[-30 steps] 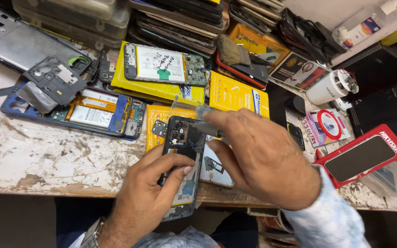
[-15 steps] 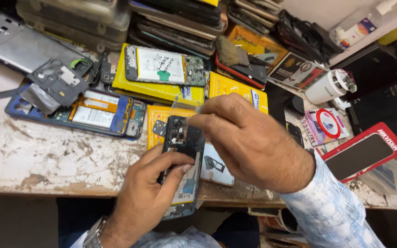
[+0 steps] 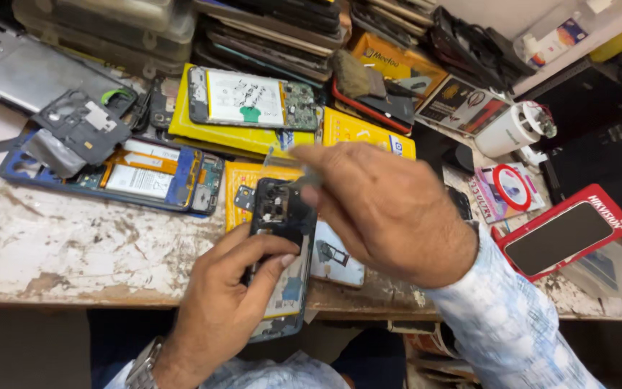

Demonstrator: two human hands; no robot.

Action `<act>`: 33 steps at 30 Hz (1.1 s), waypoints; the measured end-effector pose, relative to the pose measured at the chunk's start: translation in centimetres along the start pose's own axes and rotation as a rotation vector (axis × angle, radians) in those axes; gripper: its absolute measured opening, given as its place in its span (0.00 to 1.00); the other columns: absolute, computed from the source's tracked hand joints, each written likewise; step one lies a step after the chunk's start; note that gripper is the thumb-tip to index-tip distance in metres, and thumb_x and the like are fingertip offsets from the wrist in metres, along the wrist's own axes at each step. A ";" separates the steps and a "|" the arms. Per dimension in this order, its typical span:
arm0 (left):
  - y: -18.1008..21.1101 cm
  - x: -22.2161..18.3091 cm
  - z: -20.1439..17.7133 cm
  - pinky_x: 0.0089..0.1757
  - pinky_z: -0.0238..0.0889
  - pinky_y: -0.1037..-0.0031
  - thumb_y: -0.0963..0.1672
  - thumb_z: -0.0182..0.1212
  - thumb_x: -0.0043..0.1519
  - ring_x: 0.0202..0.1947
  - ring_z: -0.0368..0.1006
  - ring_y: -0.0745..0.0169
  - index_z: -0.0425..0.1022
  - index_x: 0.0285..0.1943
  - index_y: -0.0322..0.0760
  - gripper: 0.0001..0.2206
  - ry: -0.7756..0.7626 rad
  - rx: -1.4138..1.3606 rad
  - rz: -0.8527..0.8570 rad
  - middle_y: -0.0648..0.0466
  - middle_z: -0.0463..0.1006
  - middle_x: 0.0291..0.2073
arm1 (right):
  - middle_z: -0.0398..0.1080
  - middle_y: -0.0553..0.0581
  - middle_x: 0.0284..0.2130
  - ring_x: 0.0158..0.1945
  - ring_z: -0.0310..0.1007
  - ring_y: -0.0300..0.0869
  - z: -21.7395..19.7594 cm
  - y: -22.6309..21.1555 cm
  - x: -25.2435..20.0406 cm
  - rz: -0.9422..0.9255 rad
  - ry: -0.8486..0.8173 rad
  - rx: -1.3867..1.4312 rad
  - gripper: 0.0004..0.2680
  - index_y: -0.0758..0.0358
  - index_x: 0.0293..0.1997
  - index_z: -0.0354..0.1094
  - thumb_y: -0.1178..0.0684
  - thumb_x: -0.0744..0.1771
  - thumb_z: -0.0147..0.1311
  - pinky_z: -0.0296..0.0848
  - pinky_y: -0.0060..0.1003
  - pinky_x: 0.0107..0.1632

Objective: The person is repairing a disassembled smartphone by using a screwdriver to remove screws from the internal metal shielding. They carefully unscrew multiple fasteners around the camera module and battery area, then lift and remove the metal plate to access the internal components.

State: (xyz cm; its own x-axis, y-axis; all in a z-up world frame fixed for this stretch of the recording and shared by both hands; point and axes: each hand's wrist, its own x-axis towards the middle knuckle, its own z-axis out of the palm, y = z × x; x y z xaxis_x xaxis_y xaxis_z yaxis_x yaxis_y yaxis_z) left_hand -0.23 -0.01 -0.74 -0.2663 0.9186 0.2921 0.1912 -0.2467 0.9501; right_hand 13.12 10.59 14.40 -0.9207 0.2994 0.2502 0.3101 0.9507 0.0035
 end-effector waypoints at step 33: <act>-0.4 -0.2 0.0 0.38 0.66 0.77 0.40 0.64 0.65 0.36 0.75 0.66 0.80 0.45 0.34 0.04 0.052 0.014 -0.025 0.53 0.79 0.36 | 0.69 0.59 0.48 0.50 0.76 0.48 2.1 1.2 0.8 -0.223 0.125 0.059 0.13 0.68 0.61 0.58 0.64 0.71 0.57 0.75 0.38 0.51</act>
State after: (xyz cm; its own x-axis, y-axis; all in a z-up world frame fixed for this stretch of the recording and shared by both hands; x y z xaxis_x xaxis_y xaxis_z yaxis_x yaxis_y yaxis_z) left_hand -0.23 -0.08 -1.15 -0.3193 0.9072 0.2740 0.1969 -0.2194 0.9556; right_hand 12.22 12.12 12.62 -0.9274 0.0735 0.3669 0.0854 0.9962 0.0162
